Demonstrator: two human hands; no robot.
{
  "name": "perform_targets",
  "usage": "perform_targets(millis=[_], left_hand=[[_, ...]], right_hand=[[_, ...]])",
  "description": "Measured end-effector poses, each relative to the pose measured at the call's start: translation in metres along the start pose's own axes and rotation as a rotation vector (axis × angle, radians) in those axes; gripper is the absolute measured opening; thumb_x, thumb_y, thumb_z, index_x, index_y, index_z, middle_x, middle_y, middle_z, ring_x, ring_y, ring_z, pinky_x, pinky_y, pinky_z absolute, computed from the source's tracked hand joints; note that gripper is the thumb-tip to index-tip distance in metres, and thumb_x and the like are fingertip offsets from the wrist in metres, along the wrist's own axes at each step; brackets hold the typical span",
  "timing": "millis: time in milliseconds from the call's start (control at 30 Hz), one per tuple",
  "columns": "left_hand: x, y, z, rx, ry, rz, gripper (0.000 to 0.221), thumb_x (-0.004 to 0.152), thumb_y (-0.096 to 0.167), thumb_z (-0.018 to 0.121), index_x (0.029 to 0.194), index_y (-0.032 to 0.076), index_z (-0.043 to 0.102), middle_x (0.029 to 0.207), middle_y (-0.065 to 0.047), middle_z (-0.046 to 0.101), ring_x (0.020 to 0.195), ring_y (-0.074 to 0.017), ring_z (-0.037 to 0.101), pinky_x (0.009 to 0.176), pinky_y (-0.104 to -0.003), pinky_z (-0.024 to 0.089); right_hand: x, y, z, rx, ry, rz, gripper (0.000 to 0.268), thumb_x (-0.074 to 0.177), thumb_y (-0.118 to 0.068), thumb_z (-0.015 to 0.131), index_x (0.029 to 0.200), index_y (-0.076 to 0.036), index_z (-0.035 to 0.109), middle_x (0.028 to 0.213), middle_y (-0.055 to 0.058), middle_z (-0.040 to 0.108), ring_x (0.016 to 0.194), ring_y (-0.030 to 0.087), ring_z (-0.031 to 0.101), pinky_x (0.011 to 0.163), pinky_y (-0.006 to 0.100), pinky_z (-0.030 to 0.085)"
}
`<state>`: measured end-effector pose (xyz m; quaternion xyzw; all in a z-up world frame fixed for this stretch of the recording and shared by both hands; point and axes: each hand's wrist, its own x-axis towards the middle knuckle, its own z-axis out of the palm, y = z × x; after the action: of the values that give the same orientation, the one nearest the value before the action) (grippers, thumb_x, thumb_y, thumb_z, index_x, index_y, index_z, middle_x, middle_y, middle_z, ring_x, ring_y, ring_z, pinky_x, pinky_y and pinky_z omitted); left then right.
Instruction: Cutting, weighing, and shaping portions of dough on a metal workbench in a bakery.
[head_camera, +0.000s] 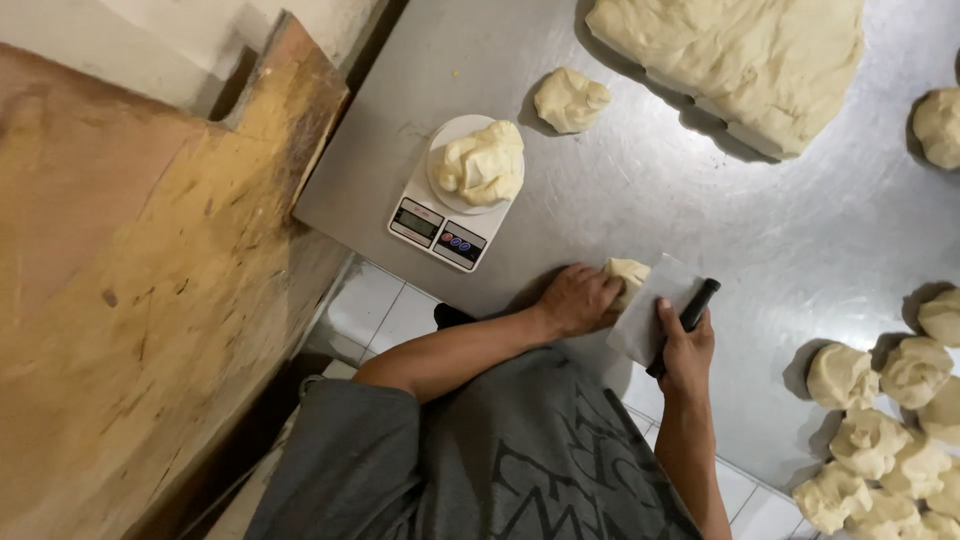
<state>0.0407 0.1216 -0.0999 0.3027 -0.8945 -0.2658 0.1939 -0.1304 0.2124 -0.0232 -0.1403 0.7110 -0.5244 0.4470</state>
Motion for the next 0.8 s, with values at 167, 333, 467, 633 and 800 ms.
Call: perform_targets(millis=[167,333,467,633,800], left_hand=[[-0.007,-0.014,-0.005,-0.222,-0.024,-0.024,0.041,0.088,0.035,0.075,0.118,0.01,0.064,0.098,-0.014,0.071,0.094,-0.0343,0.07,0.089,-0.048,0.054],[0.002,0.014,-0.052,-0.293,-0.042,-0.057,0.045,0.08,0.033,0.079,0.112,0.007,0.061,0.096,-0.014,0.068,0.094,-0.0343,0.065,0.083,-0.048,0.049],[0.015,0.021,-0.041,-0.064,0.103,-0.014,0.078,0.051,0.051,0.085,0.103,0.002,0.055,0.089,-0.018,0.061,0.088,-0.0359,0.059,0.079,-0.051,0.045],[0.002,-0.004,-0.036,-0.153,0.081,0.027,0.043,0.078,0.026,0.082,0.11,0.007,0.061,0.095,-0.014,0.066,0.092,-0.0332,0.065,0.084,-0.047,0.051],[-0.013,-0.011,-0.055,-0.302,-0.005,-0.074,0.031,0.085,0.023,0.08,0.112,0.009,0.074,0.089,-0.012,0.072,0.081,-0.0324,0.07,0.072,-0.046,0.056]], right_hand=[[-0.018,-0.031,0.017,-0.408,0.009,-0.146,0.04,0.091,-0.025,0.077,0.114,-0.004,0.052,0.098,0.008,0.067,0.082,0.016,0.067,0.066,0.033,0.058],[-0.014,-0.029,0.002,-0.554,0.101,-0.233,0.046,0.091,-0.027,0.081,0.114,-0.003,0.05,0.098,0.012,0.065,0.084,0.018,0.066,0.067,0.034,0.056],[-0.017,-0.047,0.007,-0.44,0.121,-0.266,0.045,0.092,-0.026,0.081,0.113,-0.004,0.048,0.1,0.012,0.065,0.086,0.017,0.067,0.067,0.032,0.059],[-0.015,-0.047,0.008,-0.525,0.066,-0.242,0.041,0.093,-0.022,0.079,0.111,-0.003,0.048,0.095,0.012,0.066,0.08,0.018,0.066,0.063,0.034,0.058],[-0.019,-0.034,0.035,-0.789,-0.095,-0.305,0.04,0.091,-0.02,0.075,0.115,-0.001,0.049,0.084,0.015,0.073,0.072,0.023,0.074,0.057,0.038,0.058]])
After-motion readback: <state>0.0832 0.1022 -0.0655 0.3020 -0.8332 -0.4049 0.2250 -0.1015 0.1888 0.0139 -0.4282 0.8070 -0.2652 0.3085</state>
